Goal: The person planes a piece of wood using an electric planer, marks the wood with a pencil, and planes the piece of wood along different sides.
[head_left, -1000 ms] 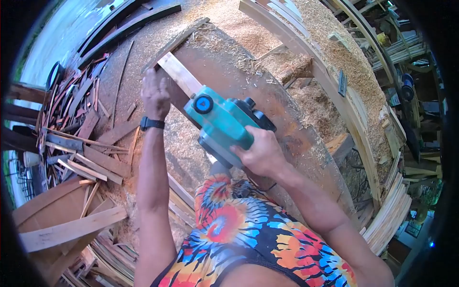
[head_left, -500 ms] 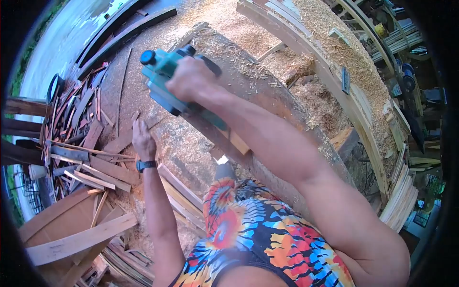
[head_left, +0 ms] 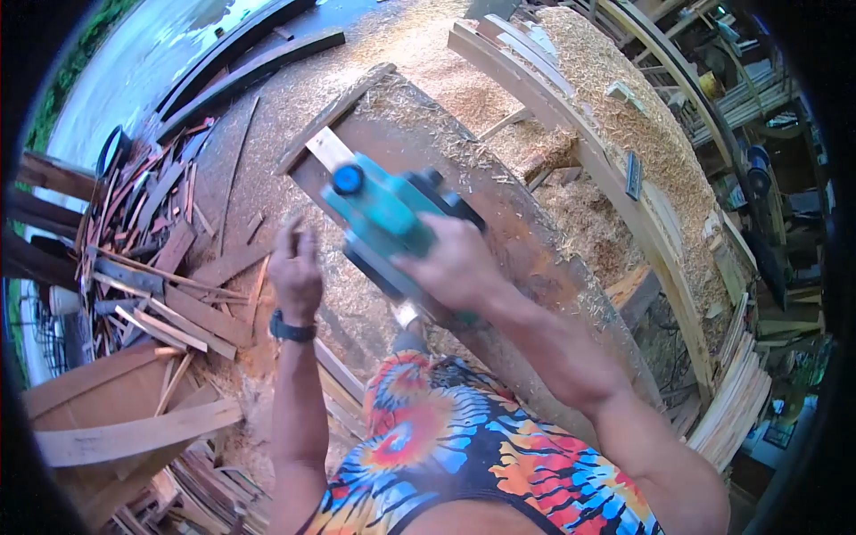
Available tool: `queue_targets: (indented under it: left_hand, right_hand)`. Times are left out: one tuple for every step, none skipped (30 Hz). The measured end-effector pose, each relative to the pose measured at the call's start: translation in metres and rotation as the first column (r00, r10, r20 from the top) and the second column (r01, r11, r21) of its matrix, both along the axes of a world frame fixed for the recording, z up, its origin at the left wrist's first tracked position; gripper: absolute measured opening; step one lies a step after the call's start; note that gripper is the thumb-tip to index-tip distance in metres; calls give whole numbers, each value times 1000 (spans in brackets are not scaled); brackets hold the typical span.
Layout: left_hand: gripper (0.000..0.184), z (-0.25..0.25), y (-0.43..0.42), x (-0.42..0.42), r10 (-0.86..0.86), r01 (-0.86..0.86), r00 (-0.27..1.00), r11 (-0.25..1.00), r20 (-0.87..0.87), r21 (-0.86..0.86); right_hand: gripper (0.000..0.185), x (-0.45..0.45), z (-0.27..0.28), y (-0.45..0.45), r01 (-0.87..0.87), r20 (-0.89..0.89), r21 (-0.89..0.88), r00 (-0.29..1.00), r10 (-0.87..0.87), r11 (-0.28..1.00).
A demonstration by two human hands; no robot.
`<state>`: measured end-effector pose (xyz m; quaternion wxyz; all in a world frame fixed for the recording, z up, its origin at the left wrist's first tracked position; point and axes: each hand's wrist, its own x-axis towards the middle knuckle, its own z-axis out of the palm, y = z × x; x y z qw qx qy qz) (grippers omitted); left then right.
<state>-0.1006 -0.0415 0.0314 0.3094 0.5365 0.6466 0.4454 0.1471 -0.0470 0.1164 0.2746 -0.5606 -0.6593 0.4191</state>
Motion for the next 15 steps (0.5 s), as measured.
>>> queue_targets:
  left_hand:
    - [35, 15, -11, 22, -79, 81, 996, 995, 50, -51]
    - [39, 30, -22, 48, -142, 143, 990, 988, 15, -66]
    - [44, 38, -28, 72, -213, 210, 977, 974, -21, -84]
    - [48, 35, -32, 94, -245, 256, 953, 965, -177, 46]
    - [53, 30, -36, 112, -253, 319, 910, 934, -329, 163]
    - [52, 23, -41, 125, -282, 347, 881, 931, -380, 112]
    - [49, 20, -47, 136, -300, 362, 860, 929, -413, 80]
    - [47, 18, -55, 145, -320, 379, 836, 924, -446, 45]
    - [45, 16, -60, 153, -341, 397, 808, 918, -480, 15]
    - [40, 5, -64, 157, -326, 422, 825, 899, -461, 120]
    - [39, -1, -67, 158, -348, 447, 821, 885, -453, 130]
    - [38, -4, -69, 158, -367, 470, 815, 871, -448, 141]
    - [37, -6, -70, 159, -382, 490, 811, 858, -443, 156]
    - [32, -8, -69, 161, -359, 495, 816, 838, -453, 227]
    - [32, -9, -67, 162, -391, 531, 805, 810, -445, 248]
  right_hand:
    - [40, 17, 1, -22, 2, 9, -47, 1000, -1, 999]
    - [43, 32, 2, -46, 11, 20, -103, 1000, -9, 995]
    - [46, 44, -3, -69, 27, 2, -44, 1000, -27, 999]
    - [45, 55, 3, -88, 54, 48, -96, 998, -49, 994]
    - [43, 64, 9, -106, 84, 94, -151, 993, -70, 985]
    - [44, 71, 7, -123, 94, 83, -160, 993, -81, 983]
    - [45, 79, 4, -137, 103, 72, -164, 993, -92, 981]
    - [46, 86, 2, -150, 115, 59, -169, 993, -106, 979]
    - [47, 92, 2, -159, 111, 57, -177, 993, -102, 978]
    - [47, 96, 3, -166, 108, 53, -183, 994, -100, 977]
    - [47, 99, 3, -173, 102, 44, -186, 994, -95, 977]
    - [48, 103, 1, -177, 88, 35, -212, 996, -82, 973]
    - [49, 106, 0, -179, 71, 26, -235, 997, -67, 969]
    - [50, 109, -1, -180, 53, 19, -256, 999, -50, 965]
    - [50, 111, -1, -181, 41, -4, -253, 999, -43, 967]
